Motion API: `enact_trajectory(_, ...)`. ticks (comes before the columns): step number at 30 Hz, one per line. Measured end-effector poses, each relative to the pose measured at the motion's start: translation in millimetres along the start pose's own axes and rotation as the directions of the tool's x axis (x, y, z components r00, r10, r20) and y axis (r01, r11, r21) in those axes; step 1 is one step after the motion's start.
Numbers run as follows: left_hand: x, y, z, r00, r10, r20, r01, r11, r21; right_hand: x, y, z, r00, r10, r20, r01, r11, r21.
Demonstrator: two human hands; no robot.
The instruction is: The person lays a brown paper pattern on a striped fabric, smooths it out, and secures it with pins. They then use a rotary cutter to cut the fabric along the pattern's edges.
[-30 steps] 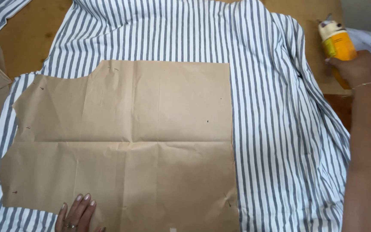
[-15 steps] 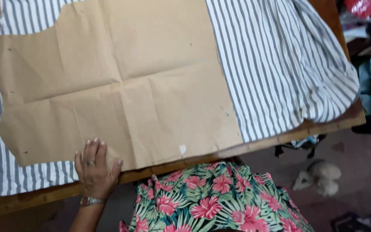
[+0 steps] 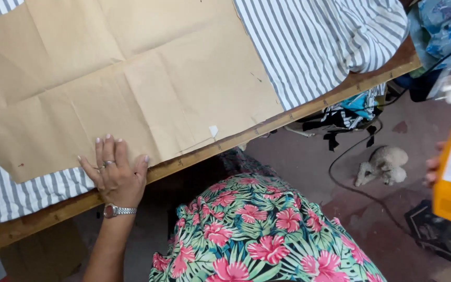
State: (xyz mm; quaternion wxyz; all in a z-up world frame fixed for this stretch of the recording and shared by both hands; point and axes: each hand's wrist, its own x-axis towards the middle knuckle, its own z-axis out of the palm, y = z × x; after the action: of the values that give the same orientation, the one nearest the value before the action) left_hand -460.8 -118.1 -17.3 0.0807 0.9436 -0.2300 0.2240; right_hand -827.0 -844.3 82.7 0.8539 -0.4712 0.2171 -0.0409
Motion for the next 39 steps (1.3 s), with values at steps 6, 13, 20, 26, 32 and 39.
enact_trajectory(6,52,92,-2,0.974,0.227,-0.023,-0.222,0.919,-0.326,21,71,191,0.937,0.092,-0.336,-0.204,0.927,-0.314)
enact_trajectory(13,102,195,20,0.922,0.380,-0.071,-0.333,0.687,-0.646,72,86,222,0.955,0.296,-0.018,-0.297,0.955,-0.030)
enact_trajectory(20,131,299,-42,0.570,0.396,0.720,0.809,-0.119,-0.576,118,92,236,0.961,0.265,0.075,-0.260,0.963,-0.070)
enact_trajectory(26,153,345,-60,0.440,0.313,0.842,0.898,-0.159,-0.411,114,99,264,0.984,0.129,-0.125,-0.174,0.864,-0.472)
enact_trajectory(32,146,355,-47,0.387,0.345,0.855,0.921,-0.103,-0.375,99,85,291,0.920,0.165,-0.356,-0.349,0.757,-0.552)
enact_trajectory(39,172,297,-29,0.341,0.792,0.506,0.523,0.287,-0.802,60,85,262,0.795,0.133,-0.592,-0.506,0.684,-0.526)
